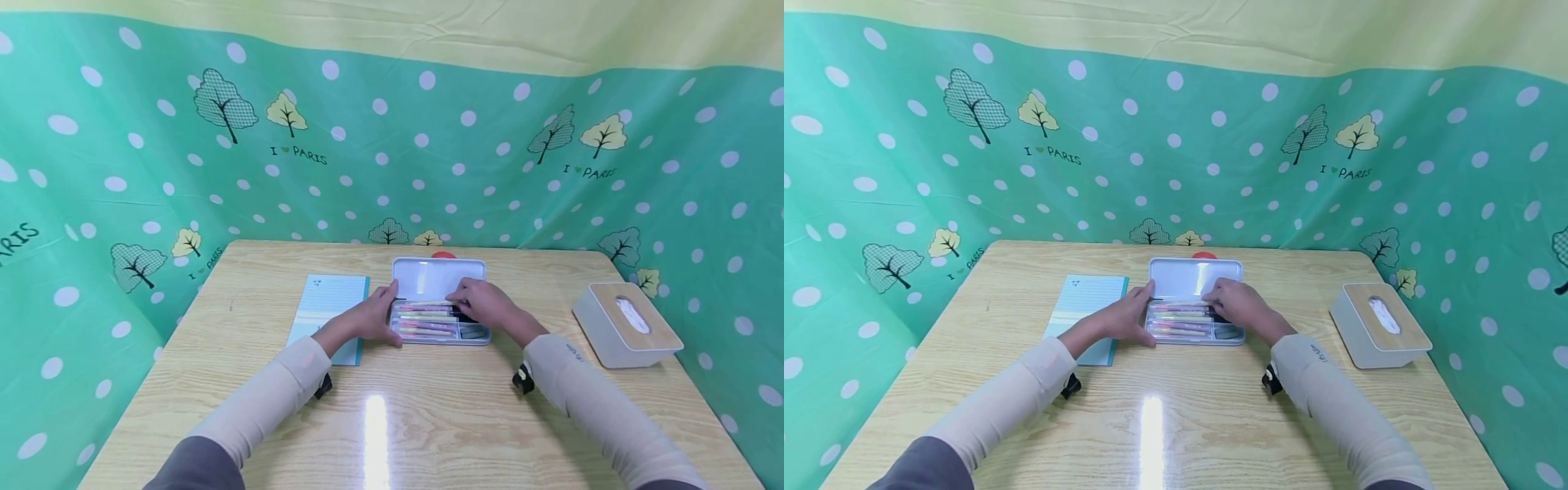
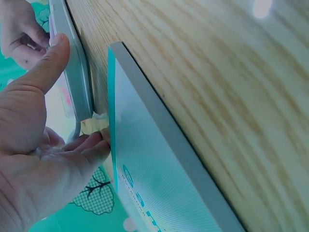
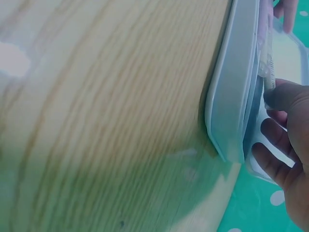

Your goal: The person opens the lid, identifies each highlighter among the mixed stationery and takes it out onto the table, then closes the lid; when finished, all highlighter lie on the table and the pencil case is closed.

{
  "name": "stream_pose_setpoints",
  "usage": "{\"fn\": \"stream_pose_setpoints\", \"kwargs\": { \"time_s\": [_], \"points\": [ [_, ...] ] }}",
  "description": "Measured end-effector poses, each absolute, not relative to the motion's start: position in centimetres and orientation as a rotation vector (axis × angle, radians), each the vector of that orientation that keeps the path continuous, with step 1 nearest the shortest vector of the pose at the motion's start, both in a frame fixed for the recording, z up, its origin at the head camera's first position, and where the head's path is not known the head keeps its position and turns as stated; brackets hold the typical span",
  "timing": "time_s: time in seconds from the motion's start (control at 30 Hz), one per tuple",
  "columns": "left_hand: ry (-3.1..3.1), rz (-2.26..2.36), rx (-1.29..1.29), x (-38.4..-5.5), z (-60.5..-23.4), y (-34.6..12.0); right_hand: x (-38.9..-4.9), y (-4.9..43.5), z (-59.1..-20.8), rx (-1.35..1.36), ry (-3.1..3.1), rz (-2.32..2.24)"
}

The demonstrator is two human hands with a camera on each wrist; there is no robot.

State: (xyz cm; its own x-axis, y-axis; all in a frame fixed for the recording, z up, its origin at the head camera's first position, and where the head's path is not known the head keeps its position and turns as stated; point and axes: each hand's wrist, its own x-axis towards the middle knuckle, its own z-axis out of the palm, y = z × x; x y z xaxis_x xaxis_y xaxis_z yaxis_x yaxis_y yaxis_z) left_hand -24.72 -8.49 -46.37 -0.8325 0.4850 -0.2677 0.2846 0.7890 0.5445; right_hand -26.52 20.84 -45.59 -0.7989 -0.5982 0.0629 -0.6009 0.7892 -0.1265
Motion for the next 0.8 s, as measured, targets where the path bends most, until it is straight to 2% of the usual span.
{"fn": "stream_pose_setpoints", "kwargs": {
  "time_s": [0.8],
  "points": [
    [2.573,0.732,0.586,-24.6,-46.4,-8.5,-25.4,26.3,-45.7,0.815,-2.931,0.415]
  ]
}}
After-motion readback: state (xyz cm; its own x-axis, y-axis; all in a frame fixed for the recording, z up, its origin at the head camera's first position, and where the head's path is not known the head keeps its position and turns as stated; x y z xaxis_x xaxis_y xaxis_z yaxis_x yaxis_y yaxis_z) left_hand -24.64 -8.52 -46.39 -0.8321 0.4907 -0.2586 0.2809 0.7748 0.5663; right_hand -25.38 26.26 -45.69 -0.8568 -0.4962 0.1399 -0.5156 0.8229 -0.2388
